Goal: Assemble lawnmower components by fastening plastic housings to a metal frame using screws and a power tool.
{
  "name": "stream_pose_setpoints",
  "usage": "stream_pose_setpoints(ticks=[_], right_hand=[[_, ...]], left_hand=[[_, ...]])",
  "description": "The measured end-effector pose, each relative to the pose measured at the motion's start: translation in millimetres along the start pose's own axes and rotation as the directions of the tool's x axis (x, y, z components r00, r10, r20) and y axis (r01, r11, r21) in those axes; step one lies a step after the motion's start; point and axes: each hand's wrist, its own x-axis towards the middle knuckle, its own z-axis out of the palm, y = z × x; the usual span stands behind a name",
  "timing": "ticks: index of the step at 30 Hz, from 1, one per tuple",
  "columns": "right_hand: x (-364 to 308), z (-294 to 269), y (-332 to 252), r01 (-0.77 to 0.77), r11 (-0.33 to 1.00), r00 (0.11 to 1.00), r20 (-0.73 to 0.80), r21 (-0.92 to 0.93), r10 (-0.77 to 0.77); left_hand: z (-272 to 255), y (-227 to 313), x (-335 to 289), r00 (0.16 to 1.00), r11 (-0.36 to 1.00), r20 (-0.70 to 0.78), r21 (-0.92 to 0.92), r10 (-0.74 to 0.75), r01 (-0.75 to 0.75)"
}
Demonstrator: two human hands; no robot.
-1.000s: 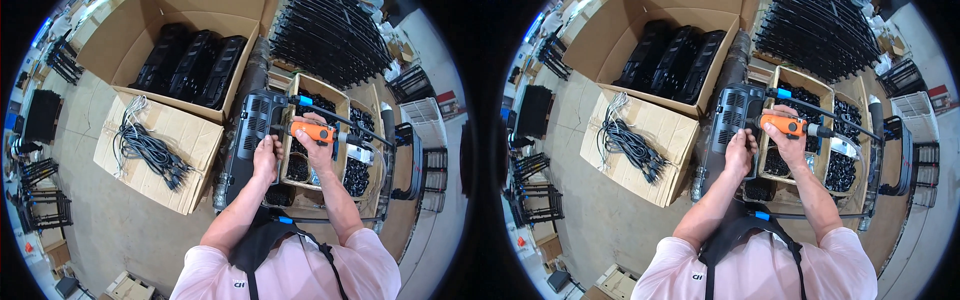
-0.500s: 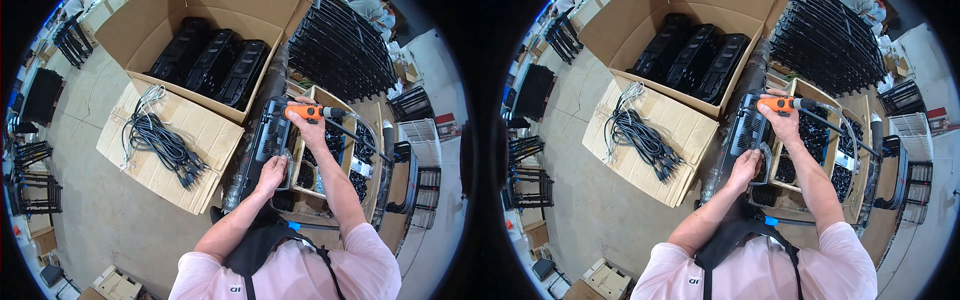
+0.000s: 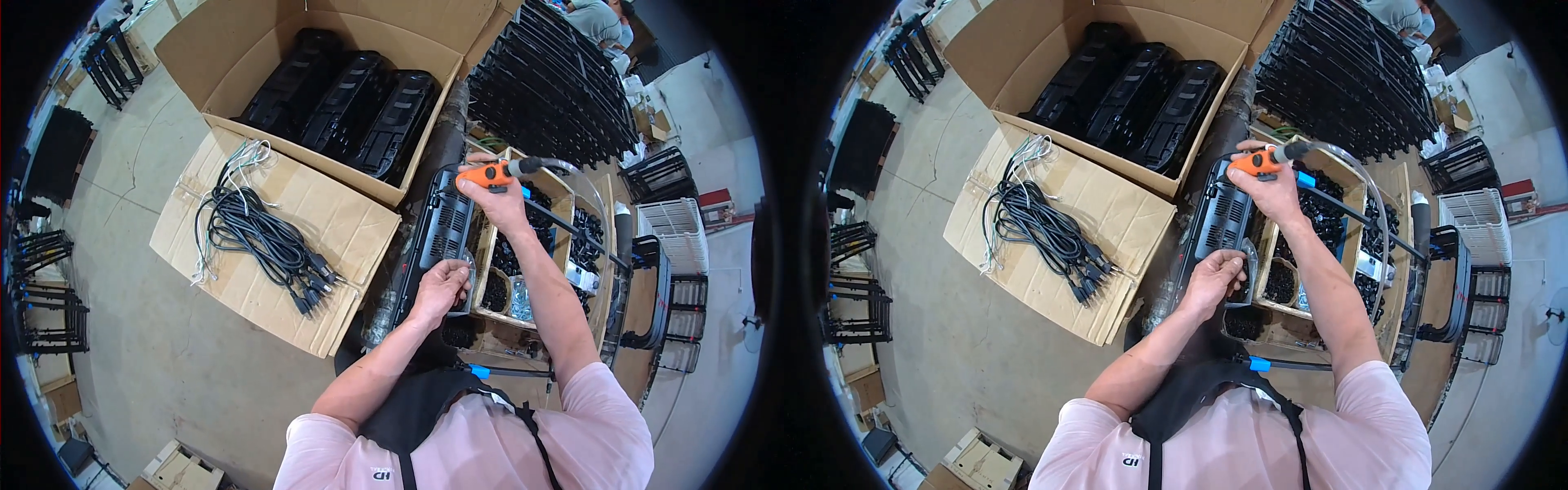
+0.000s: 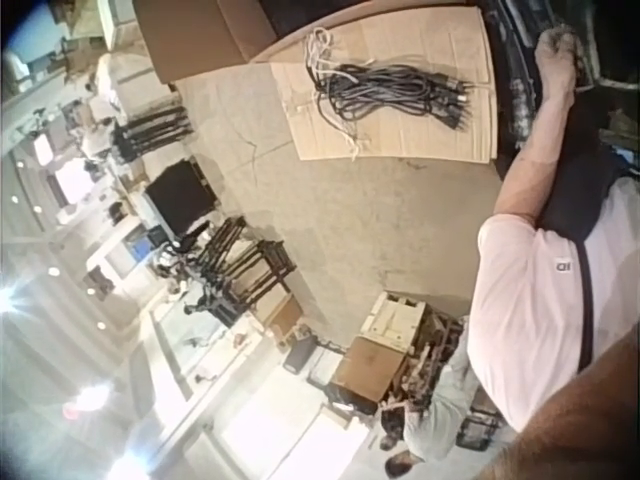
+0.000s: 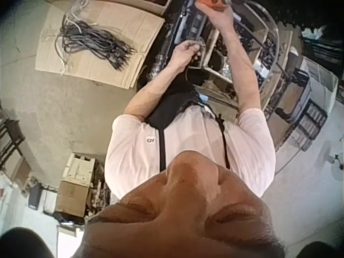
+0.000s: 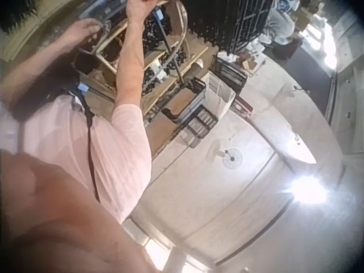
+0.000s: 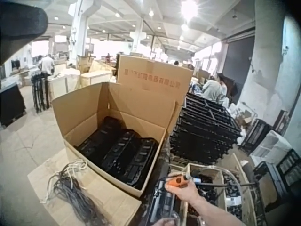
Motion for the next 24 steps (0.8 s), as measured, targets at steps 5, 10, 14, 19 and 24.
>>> stream_pose_setpoints(ticks=[5,10,14,19,24], right_hand=[[16,8,-11,0.026,0.993,0.996,0.086,-0.115,-0.016],[22,4,-7,0.046,0.988,0.992,0.126,-0.150,-0.027],[24,5,-1,0.061,0.991,0.990,0.137,-0.119,-0.045],[24,5,4,0.078,0.985,0.987,0.150,-0.156,-0.054],[22,1,1,0.038,0.992,0.990,0.137,-0.117,-0.022]], left_hand=[[-7,-3,8,0.997,1.000,-0.068,0.019,0.026,-0.024],[-10,-1,15,0.998,0.959,-0.063,-0.284,-0.010,-0.008],[-14,-1,22,0.998,0.929,-0.065,-0.369,-0.026,0.000],[-4,5,32,0.984,0.902,-0.157,-0.432,-0.083,0.007],[-1,8,51,0.983,0.854,-0.168,-0.519,-0.078,-0.021]])
